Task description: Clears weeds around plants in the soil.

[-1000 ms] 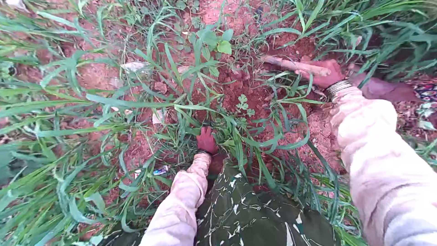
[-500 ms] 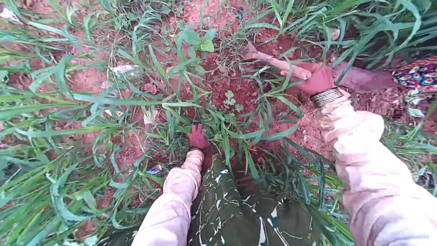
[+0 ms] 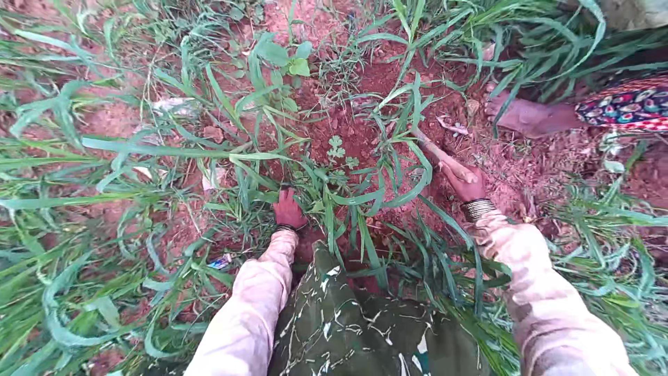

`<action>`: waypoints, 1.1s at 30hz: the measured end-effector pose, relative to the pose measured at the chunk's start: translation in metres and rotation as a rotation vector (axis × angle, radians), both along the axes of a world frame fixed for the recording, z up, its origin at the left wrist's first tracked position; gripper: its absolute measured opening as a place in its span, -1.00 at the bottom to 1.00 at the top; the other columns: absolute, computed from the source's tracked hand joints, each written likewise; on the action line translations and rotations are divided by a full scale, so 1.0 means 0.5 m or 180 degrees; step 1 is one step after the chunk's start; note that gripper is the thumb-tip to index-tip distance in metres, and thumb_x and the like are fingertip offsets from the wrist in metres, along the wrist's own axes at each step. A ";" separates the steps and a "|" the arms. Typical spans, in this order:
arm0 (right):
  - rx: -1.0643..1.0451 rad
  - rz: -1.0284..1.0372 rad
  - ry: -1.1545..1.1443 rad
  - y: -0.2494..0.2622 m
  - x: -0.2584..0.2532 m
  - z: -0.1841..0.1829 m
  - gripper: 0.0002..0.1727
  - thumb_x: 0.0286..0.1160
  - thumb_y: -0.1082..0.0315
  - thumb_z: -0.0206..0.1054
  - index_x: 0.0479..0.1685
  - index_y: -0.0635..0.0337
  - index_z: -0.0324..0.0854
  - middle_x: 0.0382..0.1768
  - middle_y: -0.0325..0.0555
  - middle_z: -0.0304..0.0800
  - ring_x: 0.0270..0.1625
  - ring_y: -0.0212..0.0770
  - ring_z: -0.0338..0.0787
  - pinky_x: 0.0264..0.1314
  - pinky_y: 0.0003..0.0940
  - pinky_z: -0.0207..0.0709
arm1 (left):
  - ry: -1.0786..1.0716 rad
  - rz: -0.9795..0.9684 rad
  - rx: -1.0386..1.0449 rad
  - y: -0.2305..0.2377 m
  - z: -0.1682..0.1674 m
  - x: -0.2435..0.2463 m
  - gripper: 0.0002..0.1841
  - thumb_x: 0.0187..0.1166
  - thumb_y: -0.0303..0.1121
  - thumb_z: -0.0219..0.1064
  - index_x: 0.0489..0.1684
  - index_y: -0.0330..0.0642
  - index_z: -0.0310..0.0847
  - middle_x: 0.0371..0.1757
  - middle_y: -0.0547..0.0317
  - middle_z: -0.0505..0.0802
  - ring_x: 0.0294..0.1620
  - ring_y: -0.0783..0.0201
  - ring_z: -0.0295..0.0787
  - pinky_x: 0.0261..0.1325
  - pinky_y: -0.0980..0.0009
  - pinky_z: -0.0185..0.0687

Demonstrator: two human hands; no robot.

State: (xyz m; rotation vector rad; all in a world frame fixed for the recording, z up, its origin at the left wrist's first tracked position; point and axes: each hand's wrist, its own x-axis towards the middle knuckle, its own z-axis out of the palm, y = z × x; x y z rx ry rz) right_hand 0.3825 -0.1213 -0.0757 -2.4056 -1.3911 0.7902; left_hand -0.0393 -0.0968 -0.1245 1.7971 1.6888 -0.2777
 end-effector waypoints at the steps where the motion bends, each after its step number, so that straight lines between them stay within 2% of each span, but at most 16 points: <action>1: -0.0063 -0.0007 -0.0053 -0.011 0.015 0.004 -0.41 0.55 -0.02 0.40 0.05 0.50 0.76 -0.06 0.48 0.84 0.08 0.39 0.84 0.27 0.40 0.51 | -0.0002 -0.0001 0.0023 -0.005 -0.001 0.001 -0.37 0.11 -0.51 0.65 0.24 -0.67 0.62 0.50 -0.58 0.60 0.66 -0.50 0.35 0.49 -0.45 0.21; 3: -0.0105 -0.0089 -0.0135 -0.037 0.048 0.013 -0.35 0.51 -0.07 0.40 0.09 0.50 0.75 -0.02 0.49 0.83 0.12 0.40 0.82 0.30 0.40 0.49 | -0.0008 0.0054 -0.0073 0.003 0.009 0.003 -0.38 0.17 -0.51 0.62 0.27 -0.68 0.60 0.52 -0.57 0.58 0.67 -0.49 0.33 0.52 -0.44 0.17; 7: -0.0144 -0.0515 0.0148 -0.011 0.083 0.011 -0.36 0.50 0.05 0.46 0.16 0.60 0.65 0.08 0.49 0.77 0.17 0.17 0.80 0.42 0.10 0.51 | -0.0006 0.0227 -0.0591 0.022 0.031 0.009 -0.33 0.32 -0.50 0.55 0.45 -0.70 0.46 0.62 -0.61 0.47 0.75 -0.51 0.20 0.64 -0.44 0.03; 10: -0.0150 -0.0186 0.0258 0.068 0.065 0.011 -0.38 0.50 0.02 0.46 0.05 0.60 0.67 -0.04 0.45 0.79 0.06 0.16 0.80 0.29 0.17 0.53 | 0.0010 0.0199 -0.0523 0.020 0.030 0.005 -0.33 0.29 -0.50 0.56 0.41 -0.70 0.48 0.60 -0.60 0.49 0.74 -0.50 0.22 0.61 -0.44 0.06; 11: -0.0116 -0.0005 0.0185 0.077 0.066 0.010 -0.35 0.45 -0.06 0.42 0.03 0.52 0.71 -0.07 0.37 0.82 0.03 0.10 0.82 0.25 0.11 0.57 | -0.0018 0.0183 -0.0434 0.015 0.029 0.002 -0.34 0.28 -0.50 0.56 0.39 -0.72 0.49 0.57 -0.62 0.51 0.72 -0.51 0.25 0.59 -0.45 0.08; 13: 0.0125 0.0265 0.0152 0.076 0.079 0.019 -0.34 0.45 -0.06 0.42 0.03 0.53 0.74 -0.09 0.39 0.84 -0.02 0.10 0.85 0.22 0.09 0.60 | -0.0081 0.0156 -0.0287 0.011 0.024 0.005 -0.34 0.26 -0.47 0.57 0.36 -0.72 0.51 0.54 -0.63 0.54 0.69 -0.52 0.29 0.56 -0.45 0.12; 14: 0.0199 0.0231 0.0194 0.069 0.081 0.025 -0.37 0.46 -0.01 0.45 0.05 0.56 0.72 -0.08 0.39 0.84 0.00 0.07 0.85 0.25 0.04 0.60 | -0.0089 0.0146 -0.0285 0.013 0.023 0.006 -0.32 0.24 -0.46 0.59 0.36 -0.72 0.52 0.54 -0.62 0.54 0.69 -0.52 0.29 0.56 -0.45 0.13; 15: 0.0187 0.0184 0.0123 0.064 0.078 0.027 -0.38 0.44 -0.02 0.44 0.06 0.51 0.72 -0.07 0.30 0.86 0.01 -0.07 0.87 0.26 -0.13 0.64 | -0.0107 0.0146 -0.0320 0.014 0.025 0.005 -0.32 0.23 -0.47 0.60 0.36 -0.72 0.51 0.55 -0.62 0.54 0.70 -0.52 0.28 0.56 -0.45 0.12; 16: 0.0086 0.0169 0.0153 0.076 0.065 0.031 -0.38 0.49 0.02 0.43 0.12 0.56 0.69 0.00 0.37 0.84 0.08 -0.01 0.85 0.34 -0.10 0.60 | -0.0120 0.0150 -0.0345 0.018 0.027 0.002 -0.31 0.20 -0.47 0.61 0.35 -0.71 0.53 0.56 -0.61 0.54 0.71 -0.53 0.27 0.56 -0.45 0.13; 17: 0.0101 0.0278 0.0045 0.086 0.057 0.018 -0.36 0.50 -0.01 0.40 0.09 0.57 0.71 -0.03 0.42 0.84 0.06 0.10 0.86 0.31 0.02 0.60 | -0.0116 0.0143 -0.0382 0.019 0.030 0.002 -0.32 0.19 -0.47 0.61 0.34 -0.70 0.54 0.57 -0.61 0.53 0.71 -0.53 0.25 0.55 -0.46 0.13; 19: 0.0202 0.0461 0.0021 0.108 0.036 0.003 -0.45 0.54 0.10 0.41 -0.04 0.61 0.72 -0.15 0.51 0.81 -0.04 0.33 0.82 0.18 0.29 0.54 | -0.0093 0.0132 -0.0466 0.017 0.036 0.003 -0.33 0.21 -0.46 0.60 0.35 -0.69 0.55 0.58 -0.60 0.52 0.73 -0.51 0.24 0.53 -0.46 0.13; 21: 0.0107 0.0728 0.0001 0.137 0.041 0.012 -0.49 0.57 0.14 0.40 0.04 0.58 0.75 -0.10 0.56 0.82 0.02 0.50 0.82 0.21 0.49 0.47 | -0.0125 0.0148 -0.0321 0.015 0.030 0.003 -0.34 0.19 -0.46 0.60 0.31 -0.70 0.57 0.56 -0.60 0.54 0.70 -0.51 0.28 0.50 -0.46 0.17; 25: 0.0071 0.0728 -0.0020 0.106 0.103 0.024 -0.44 0.52 0.10 0.40 0.00 0.62 0.71 -0.10 0.57 0.79 -0.01 0.42 0.81 0.20 0.40 0.50 | -0.0158 0.0050 -0.0230 0.014 0.021 0.000 -0.38 0.16 -0.42 0.64 0.21 -0.68 0.65 0.52 -0.59 0.59 0.69 -0.51 0.31 0.48 -0.48 0.19; 27: 0.0092 0.0699 0.0045 0.129 0.072 0.003 -0.44 0.54 0.13 0.40 0.00 0.67 0.69 -0.09 0.60 0.77 0.02 0.44 0.80 0.24 0.38 0.50 | -0.0108 0.0038 -0.0395 0.018 0.026 0.000 -0.41 0.17 -0.44 0.64 0.19 -0.67 0.66 0.56 -0.56 0.56 0.71 -0.48 0.28 0.50 -0.46 0.18; 30: 0.0167 0.0939 0.0025 0.179 -0.003 -0.009 -0.51 0.55 0.14 0.39 -0.03 0.55 0.77 -0.12 0.54 0.83 0.01 0.50 0.84 0.16 0.49 0.51 | -0.0100 0.0017 -0.0324 0.014 0.023 0.001 -0.40 0.16 -0.45 0.63 0.21 -0.69 0.65 0.56 -0.58 0.56 0.71 -0.49 0.28 0.48 -0.46 0.20; 33: 0.0075 0.0882 0.0042 0.165 0.009 0.004 -0.53 0.54 0.15 0.42 -0.02 0.53 0.78 -0.10 0.53 0.83 0.03 0.51 0.83 0.18 0.52 0.49 | -0.0119 -0.0005 -0.0202 0.009 0.021 -0.003 -0.39 0.17 -0.45 0.62 0.22 -0.70 0.63 0.54 -0.60 0.57 0.70 -0.52 0.29 0.49 -0.47 0.19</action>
